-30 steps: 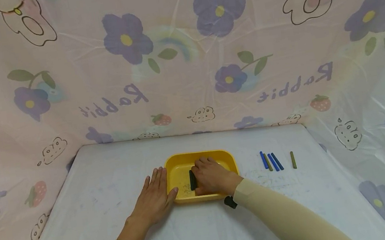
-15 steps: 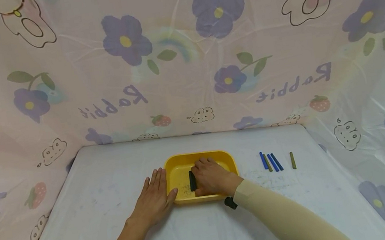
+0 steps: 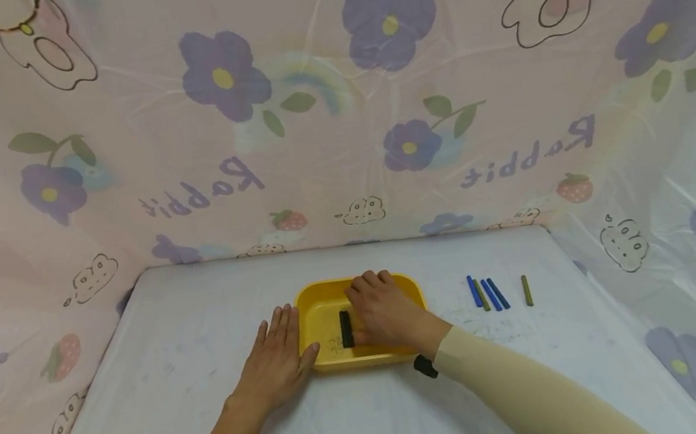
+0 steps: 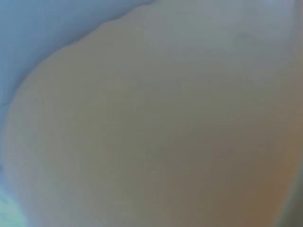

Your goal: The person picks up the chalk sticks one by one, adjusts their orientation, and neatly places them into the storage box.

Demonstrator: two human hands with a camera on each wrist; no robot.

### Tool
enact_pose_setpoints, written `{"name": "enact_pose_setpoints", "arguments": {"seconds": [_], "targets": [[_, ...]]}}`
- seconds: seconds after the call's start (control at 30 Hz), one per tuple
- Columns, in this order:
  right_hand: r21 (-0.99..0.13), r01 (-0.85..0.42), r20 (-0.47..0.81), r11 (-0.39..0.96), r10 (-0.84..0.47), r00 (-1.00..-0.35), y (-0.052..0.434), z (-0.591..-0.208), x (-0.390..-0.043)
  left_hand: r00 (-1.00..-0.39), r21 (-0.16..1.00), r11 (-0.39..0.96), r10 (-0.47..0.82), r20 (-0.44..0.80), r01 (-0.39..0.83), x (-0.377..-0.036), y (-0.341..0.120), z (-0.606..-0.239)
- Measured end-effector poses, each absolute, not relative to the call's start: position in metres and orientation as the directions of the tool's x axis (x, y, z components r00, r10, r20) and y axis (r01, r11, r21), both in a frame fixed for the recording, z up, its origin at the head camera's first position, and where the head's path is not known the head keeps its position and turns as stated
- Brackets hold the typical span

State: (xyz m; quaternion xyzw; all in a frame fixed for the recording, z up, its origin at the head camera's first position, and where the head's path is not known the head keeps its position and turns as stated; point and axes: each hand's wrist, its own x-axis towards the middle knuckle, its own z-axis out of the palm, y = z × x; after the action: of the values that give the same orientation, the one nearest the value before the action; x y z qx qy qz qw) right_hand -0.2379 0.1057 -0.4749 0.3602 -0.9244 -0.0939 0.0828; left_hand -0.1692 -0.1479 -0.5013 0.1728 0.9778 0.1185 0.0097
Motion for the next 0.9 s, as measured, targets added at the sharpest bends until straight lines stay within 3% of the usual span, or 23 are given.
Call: {"name": "enact_pose_setpoints", "arguments": {"seconds": [0.3, 0.57, 0.9], "targets": [[0.201, -0.625, 0.19, 0.755, -0.656, -0.731, 0.142, -0.47, -0.235, -0.942, 0.264, 0.905, 0.33, 0.06, 0.334, -0.167, -0.147, -0.503], [0.195, -0.557, 0.269, 0.807, -0.59, -0.761, 0.205, -0.449, -0.242, -0.942, 0.268, 0.904, 0.328, 0.065, 0.333, -0.165, -0.145, -0.498], [0.273, -0.453, 0.195, 0.849, -0.509, -0.838, 0.284, -0.455, -0.249, -0.944, 0.277, 0.903, 0.325, 0.057, 0.328, -0.165, -0.146, -0.5]]}}
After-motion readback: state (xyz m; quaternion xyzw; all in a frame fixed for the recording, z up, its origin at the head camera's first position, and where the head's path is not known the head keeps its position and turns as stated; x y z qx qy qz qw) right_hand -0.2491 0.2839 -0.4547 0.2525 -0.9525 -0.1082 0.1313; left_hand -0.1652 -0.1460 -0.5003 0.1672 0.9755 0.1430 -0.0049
